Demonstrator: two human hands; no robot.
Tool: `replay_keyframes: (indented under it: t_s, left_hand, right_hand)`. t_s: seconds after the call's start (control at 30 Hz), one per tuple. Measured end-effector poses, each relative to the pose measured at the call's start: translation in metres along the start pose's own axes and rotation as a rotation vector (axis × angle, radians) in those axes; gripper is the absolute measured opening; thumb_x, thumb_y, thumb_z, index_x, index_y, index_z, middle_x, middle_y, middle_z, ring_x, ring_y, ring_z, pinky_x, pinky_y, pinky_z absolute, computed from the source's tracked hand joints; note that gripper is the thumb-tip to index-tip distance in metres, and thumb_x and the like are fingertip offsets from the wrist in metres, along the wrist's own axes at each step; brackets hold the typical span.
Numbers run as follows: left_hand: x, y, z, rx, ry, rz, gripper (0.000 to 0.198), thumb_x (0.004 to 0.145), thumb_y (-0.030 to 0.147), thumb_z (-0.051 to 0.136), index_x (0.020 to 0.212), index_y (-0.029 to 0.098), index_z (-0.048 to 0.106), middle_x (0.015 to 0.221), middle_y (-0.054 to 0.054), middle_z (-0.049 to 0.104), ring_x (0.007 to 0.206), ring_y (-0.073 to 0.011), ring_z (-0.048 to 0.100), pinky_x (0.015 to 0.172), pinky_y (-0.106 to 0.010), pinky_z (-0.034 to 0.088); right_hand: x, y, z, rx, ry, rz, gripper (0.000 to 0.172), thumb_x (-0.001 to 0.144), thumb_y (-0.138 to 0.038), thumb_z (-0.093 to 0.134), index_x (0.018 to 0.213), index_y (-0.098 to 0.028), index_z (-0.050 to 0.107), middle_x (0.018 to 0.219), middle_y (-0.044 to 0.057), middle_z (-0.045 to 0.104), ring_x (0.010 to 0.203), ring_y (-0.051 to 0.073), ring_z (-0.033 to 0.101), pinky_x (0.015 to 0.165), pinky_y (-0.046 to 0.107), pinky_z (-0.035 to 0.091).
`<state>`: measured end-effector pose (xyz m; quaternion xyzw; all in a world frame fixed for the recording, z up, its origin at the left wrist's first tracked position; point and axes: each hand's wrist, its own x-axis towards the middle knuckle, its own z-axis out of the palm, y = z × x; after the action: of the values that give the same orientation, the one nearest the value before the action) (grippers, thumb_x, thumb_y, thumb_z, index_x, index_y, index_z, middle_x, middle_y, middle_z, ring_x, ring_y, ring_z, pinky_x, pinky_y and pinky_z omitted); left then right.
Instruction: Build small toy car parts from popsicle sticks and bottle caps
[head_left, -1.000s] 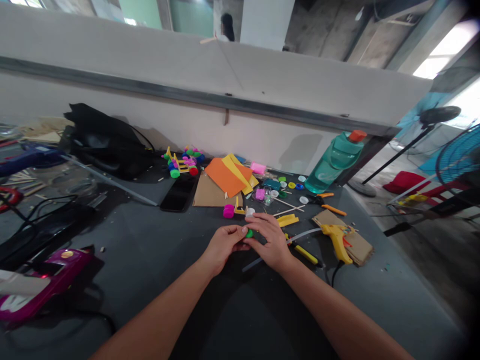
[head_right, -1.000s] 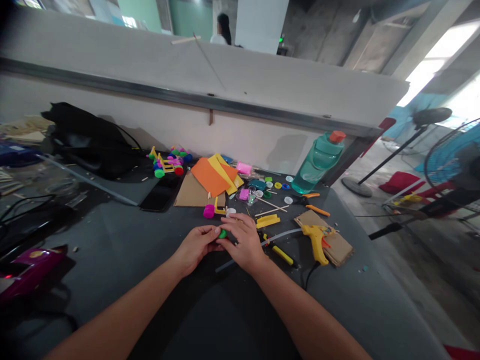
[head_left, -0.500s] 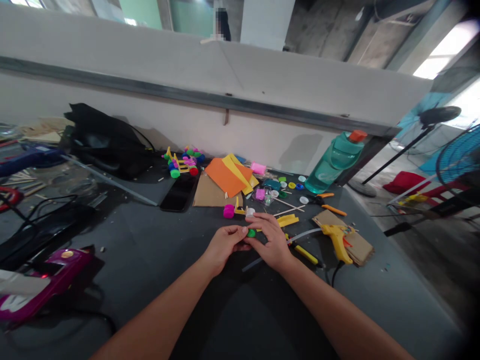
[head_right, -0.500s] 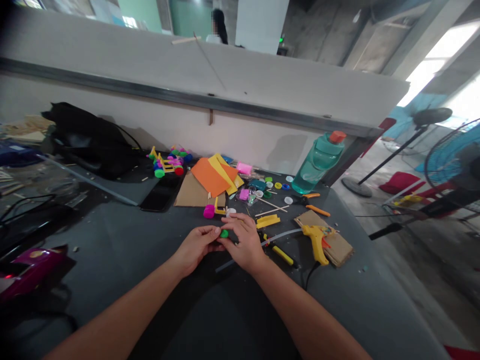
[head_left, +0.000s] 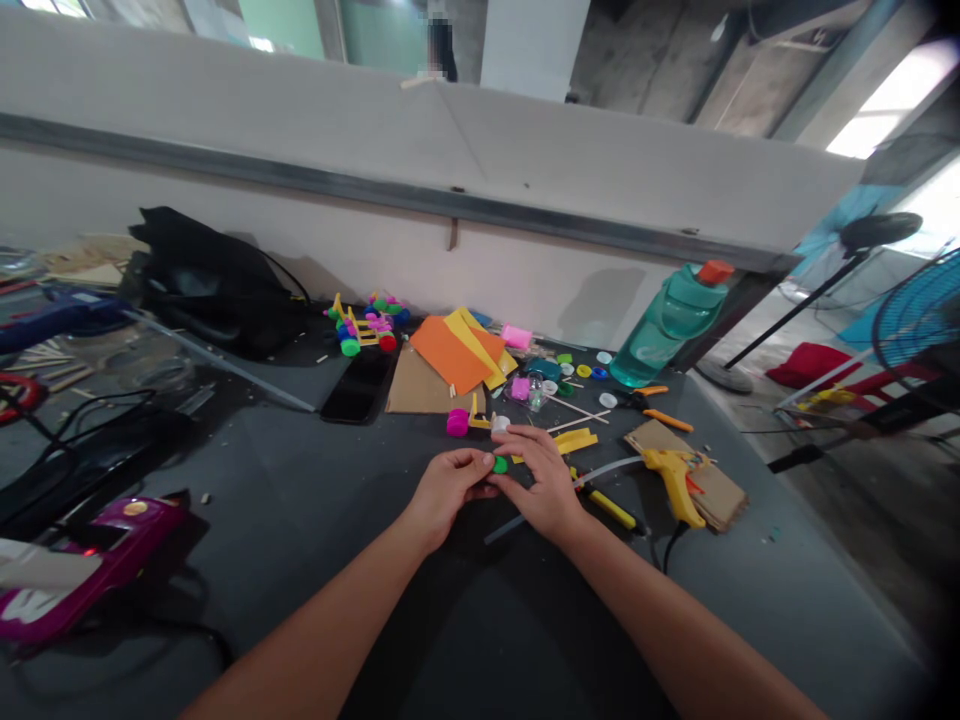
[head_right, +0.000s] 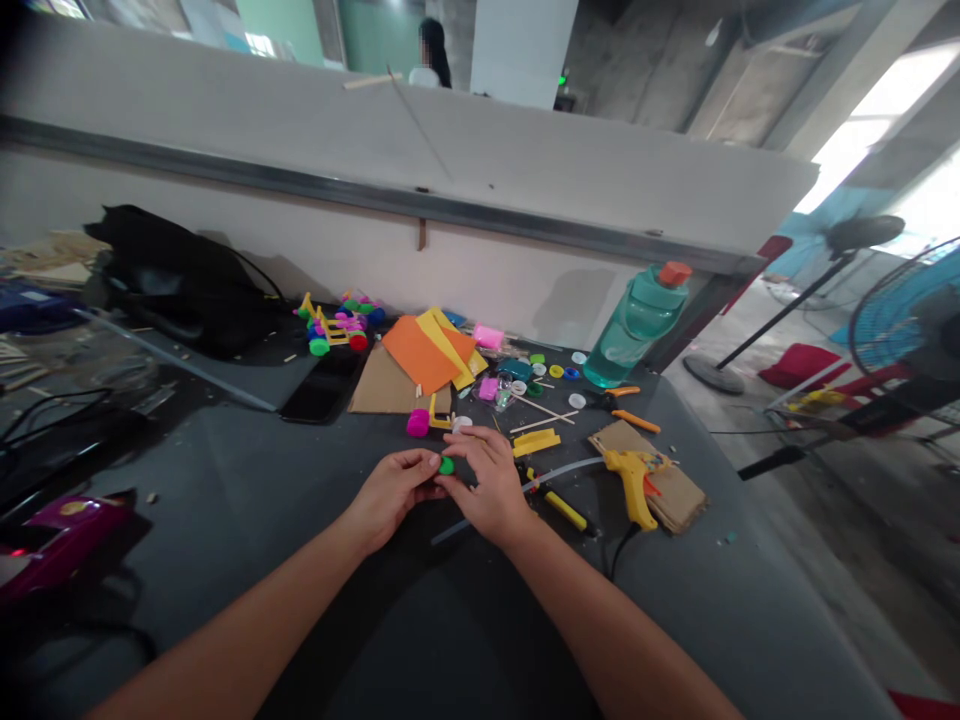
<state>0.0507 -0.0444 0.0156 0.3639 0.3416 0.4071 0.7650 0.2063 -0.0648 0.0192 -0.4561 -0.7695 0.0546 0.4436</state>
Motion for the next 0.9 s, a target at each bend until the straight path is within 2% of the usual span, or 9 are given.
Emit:
replay_keyframes:
  t_s: [0.1, 0.27, 0.4, 0.6, 0.77, 0.9]
  left_hand:
    - [-0.0003, -0.0006, -0.0004, -0.001, 0.009, 0.010, 0.024, 0.067, 0.033, 0.073, 0.071, 0.011, 0.065, 0.068, -0.001, 0.060, 0.063, -0.0093, 0.056, 0.069, -0.028, 0.051]
    - [-0.0011, 0.0007, 0.0013, 0.024, -0.006, 0.006, 0.026, 0.067, 0.035, 0.073, 0.076, 0.011, 0.067, 0.074, -0.003, 0.062, 0.068, -0.0119, 0.057, 0.069, -0.029, 0.051]
    - [-0.0011, 0.0017, 0.0023, 0.053, -0.021, -0.022, 0.024, 0.065, 0.031, 0.074, 0.075, 0.011, 0.067, 0.071, -0.002, 0.061, 0.066, -0.0105, 0.056, 0.066, -0.026, 0.050]
    - [-0.0003, -0.0006, 0.0000, 0.033, -0.013, 0.003, 0.025, 0.069, 0.034, 0.071, 0.072, 0.010, 0.065, 0.067, -0.002, 0.060, 0.064, -0.0108, 0.057, 0.069, -0.028, 0.050]
    - [-0.0007, 0.0005, 0.0007, 0.032, -0.031, -0.007, 0.027, 0.069, 0.036, 0.071, 0.077, 0.010, 0.067, 0.073, -0.004, 0.062, 0.069, -0.0125, 0.058, 0.069, -0.029, 0.051]
    - [-0.0009, 0.0008, 0.0009, 0.047, -0.031, -0.012, 0.025, 0.067, 0.034, 0.073, 0.074, 0.011, 0.067, 0.071, -0.003, 0.061, 0.067, -0.0110, 0.056, 0.068, -0.027, 0.050]
  right_hand:
    - [0.0000, -0.0002, -0.0001, 0.001, -0.019, -0.025, 0.028, 0.076, -0.024, 0.066, 0.102, -0.025, 0.060, 0.108, 0.005, 0.066, 0.111, 0.024, 0.052, 0.095, 0.046, 0.041]
    - [0.0010, -0.0003, 0.0003, 0.009, 0.016, -0.009, 0.020, 0.076, -0.025, 0.065, 0.096, -0.025, 0.062, 0.103, 0.005, 0.067, 0.108, 0.024, 0.054, 0.093, 0.046, 0.043]
    - [0.0017, -0.0020, -0.0005, 0.017, 0.033, 0.013, 0.017, 0.076, -0.023, 0.065, 0.093, -0.025, 0.061, 0.102, 0.005, 0.067, 0.107, 0.024, 0.054, 0.093, 0.045, 0.043]
    - [0.0012, -0.0023, -0.0011, 0.002, -0.016, -0.025, 0.034, 0.073, -0.022, 0.067, 0.107, -0.024, 0.059, 0.107, 0.005, 0.065, 0.110, 0.024, 0.052, 0.095, 0.044, 0.041]
    - [0.0013, -0.0013, 0.0001, 0.003, 0.009, -0.007, 0.022, 0.078, -0.022, 0.063, 0.099, -0.025, 0.061, 0.104, 0.005, 0.067, 0.108, 0.023, 0.054, 0.093, 0.045, 0.042]
    - [0.0011, -0.0008, 0.0007, 0.003, 0.017, 0.002, 0.020, 0.076, -0.021, 0.064, 0.096, -0.025, 0.061, 0.104, 0.005, 0.067, 0.107, 0.023, 0.054, 0.093, 0.045, 0.043]
